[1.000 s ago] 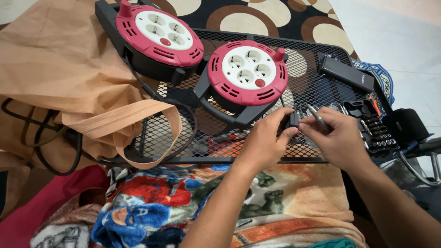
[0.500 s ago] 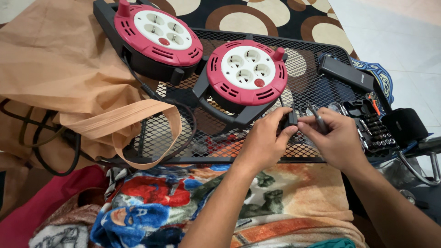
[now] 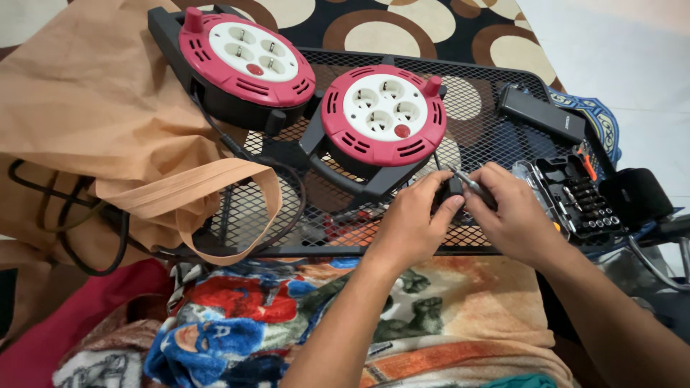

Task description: The person sits at a mesh table and services pink multi-socket extension cord reels. They handle a black plug, use a screwdriver to work on it, reposition the extension reels on the table, and sort through a toolkit of screwdriver bits and small parts.

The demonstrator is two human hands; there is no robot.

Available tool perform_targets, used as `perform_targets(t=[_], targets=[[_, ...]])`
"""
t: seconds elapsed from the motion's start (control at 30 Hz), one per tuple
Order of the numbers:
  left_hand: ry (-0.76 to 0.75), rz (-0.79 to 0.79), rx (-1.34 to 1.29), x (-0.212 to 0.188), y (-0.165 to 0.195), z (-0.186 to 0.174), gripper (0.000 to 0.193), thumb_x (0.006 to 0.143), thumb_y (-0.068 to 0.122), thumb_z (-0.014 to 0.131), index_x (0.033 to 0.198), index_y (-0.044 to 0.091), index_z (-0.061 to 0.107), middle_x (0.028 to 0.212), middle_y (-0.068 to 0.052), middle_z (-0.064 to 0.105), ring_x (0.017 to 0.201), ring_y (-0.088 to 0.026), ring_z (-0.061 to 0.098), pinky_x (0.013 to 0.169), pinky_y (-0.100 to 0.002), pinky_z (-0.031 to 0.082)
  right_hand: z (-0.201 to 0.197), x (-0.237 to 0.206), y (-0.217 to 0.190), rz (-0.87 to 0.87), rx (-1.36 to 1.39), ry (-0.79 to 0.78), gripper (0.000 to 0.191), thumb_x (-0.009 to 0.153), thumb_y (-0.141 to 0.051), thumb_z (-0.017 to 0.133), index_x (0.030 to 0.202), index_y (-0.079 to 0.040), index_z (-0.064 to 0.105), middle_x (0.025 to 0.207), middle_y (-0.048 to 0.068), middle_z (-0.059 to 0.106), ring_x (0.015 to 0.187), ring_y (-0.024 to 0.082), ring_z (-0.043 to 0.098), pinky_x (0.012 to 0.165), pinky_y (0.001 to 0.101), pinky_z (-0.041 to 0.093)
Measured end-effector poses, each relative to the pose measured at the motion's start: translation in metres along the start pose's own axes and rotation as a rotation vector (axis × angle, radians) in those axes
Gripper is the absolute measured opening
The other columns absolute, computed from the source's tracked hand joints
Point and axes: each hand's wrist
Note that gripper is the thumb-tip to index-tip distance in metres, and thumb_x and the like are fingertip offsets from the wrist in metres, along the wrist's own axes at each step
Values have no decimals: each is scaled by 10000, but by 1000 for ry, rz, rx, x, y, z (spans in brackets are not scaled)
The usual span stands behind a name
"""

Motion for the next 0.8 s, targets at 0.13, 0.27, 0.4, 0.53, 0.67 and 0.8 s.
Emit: perform_targets(t=[0.13,0.27,0.4,0.53,0.67,0.8], targets=[[23,14,-11,-1,1,0,365,962,178,658,1255,-36,615,1109,-244,713,1039,-403,703,883,-439,547,-2,-1,8,207,218,-80,147,915,-129,657,1025,-33,641,685,-5,603,610,59,532,528,281,443],[16,-4,-9,-1,4,0,381,957,164,670,1273,-38,603,1138,-237,710,1056,-375,721,898,-418,556,-3,2,18,202,236,-137,127,928,-133,705,961,-15,673,679,19,538,628,73,447,531,310,395],[-5,-75,35,-1,11,0,361,953,164,668,1256,-24,611,1103,-213,718,1012,-344,729,869,-402,559,-4,10,26,91,208,-224,138,917,-142,685,958,-16,648,671,71,576,605,134,512,544,331,446],[-24,-137,68,-1,14,1,350,946,160,674,1246,-11,615,1065,-190,728,958,-304,743,843,-377,562,0,13,29,70,227,-232,144,912,-148,656,959,-16,623,703,100,633,611,177,605,580,349,492],[-13,-151,98,-2,13,3,353,950,150,678,1252,-20,612,1067,-184,732,947,-257,741,851,-349,568,3,14,28,-7,212,-197,147,927,-134,662,967,-1,615,754,127,622,652,201,595,610,357,491],[-12,-184,-13,-1,11,5,374,979,143,661,1301,-34,594,1109,-155,754,1000,-190,723,923,-329,562,0,10,23,79,285,-159,166,899,-152,706,954,-8,643,722,104,631,612,184,598,584,345,492]])
Point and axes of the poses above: each hand's wrist, its own x-axis towards the middle knuckle, its own z-axis out of the palm, y = z × x
